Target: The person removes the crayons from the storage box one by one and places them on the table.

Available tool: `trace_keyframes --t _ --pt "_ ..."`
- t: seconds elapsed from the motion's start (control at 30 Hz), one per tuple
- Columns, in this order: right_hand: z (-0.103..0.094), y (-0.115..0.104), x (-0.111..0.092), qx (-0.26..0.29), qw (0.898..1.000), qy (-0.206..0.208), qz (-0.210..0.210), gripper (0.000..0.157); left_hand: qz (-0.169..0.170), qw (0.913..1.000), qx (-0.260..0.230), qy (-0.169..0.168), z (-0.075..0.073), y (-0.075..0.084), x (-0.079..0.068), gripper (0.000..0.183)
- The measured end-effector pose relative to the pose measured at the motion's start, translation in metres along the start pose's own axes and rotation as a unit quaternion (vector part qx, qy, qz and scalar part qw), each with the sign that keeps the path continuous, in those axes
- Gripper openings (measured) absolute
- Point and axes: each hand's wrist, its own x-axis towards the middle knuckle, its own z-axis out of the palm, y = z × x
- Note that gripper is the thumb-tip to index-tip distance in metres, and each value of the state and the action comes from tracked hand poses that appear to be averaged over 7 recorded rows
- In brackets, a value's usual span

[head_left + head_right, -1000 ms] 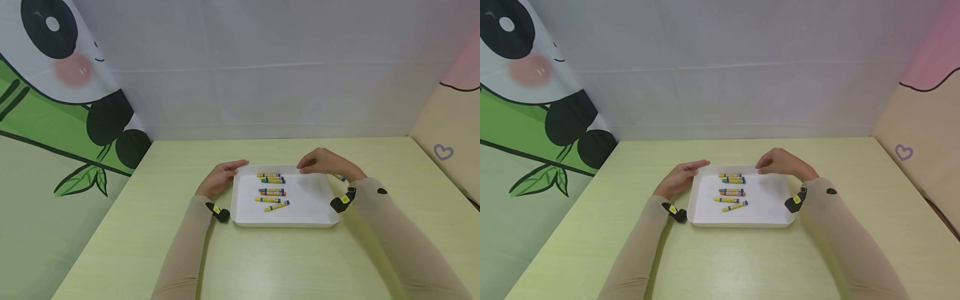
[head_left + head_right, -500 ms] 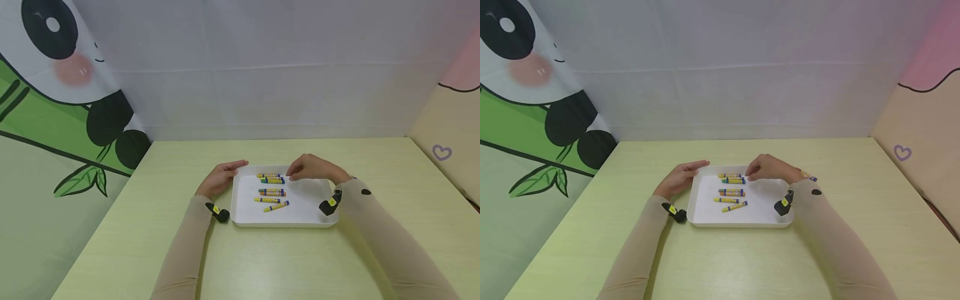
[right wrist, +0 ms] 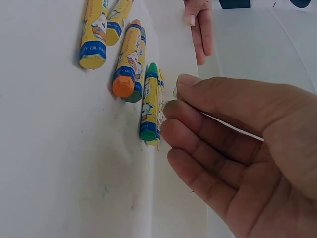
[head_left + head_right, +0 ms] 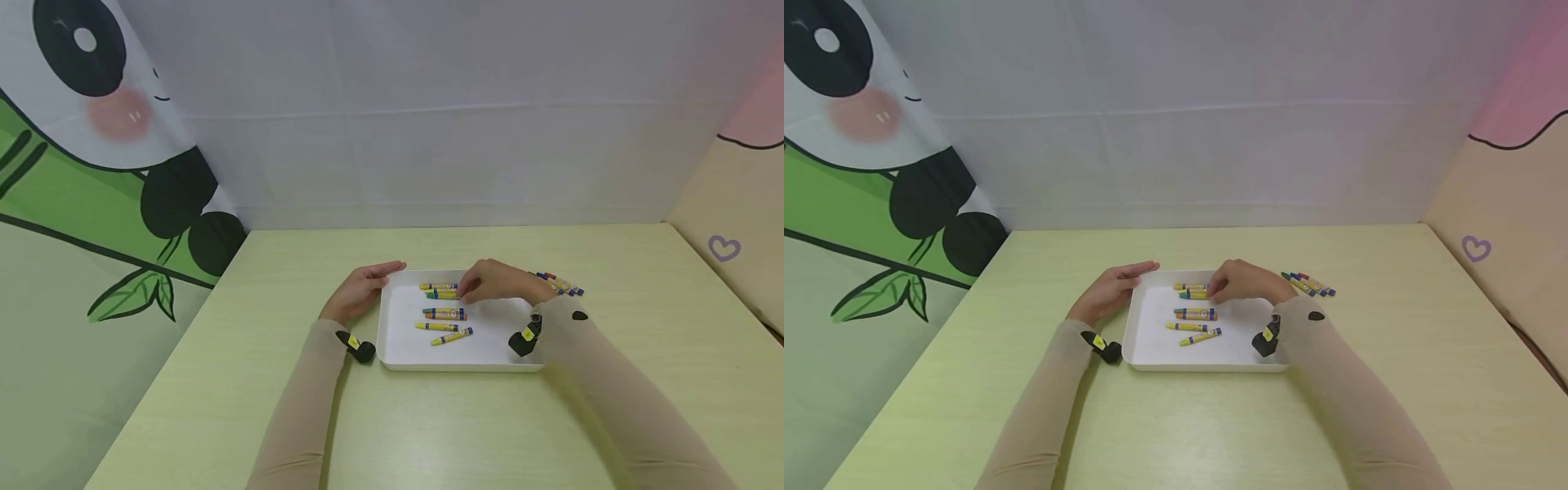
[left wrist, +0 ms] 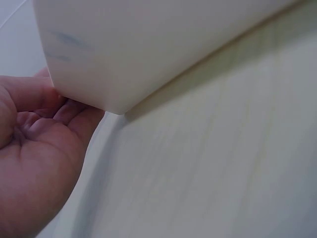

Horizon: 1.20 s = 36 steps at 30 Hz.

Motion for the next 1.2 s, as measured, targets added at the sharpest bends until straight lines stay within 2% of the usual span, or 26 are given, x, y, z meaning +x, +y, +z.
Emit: trace_keyframes --t 0.6,0.83,1.2 --pt "0.01 -0.007 0.004 -0.001 1.0 -0.021 0.005 0.012 0.002 1.0 0.001 0.0 -0.001 0.001 -0.001 0.043" --pt "0.016 -0.008 0.004 0.001 0.999 -0.023 0.03 0.008 -0.001 1.0 0.003 0.004 0.0 0.002 -0.004 0.043" --pt "0.021 -0.015 0.001 -0.005 0.999 -0.023 0.039 0.008 -0.002 1.0 0.002 0.0 -0.003 0.0 -0.007 0.043"
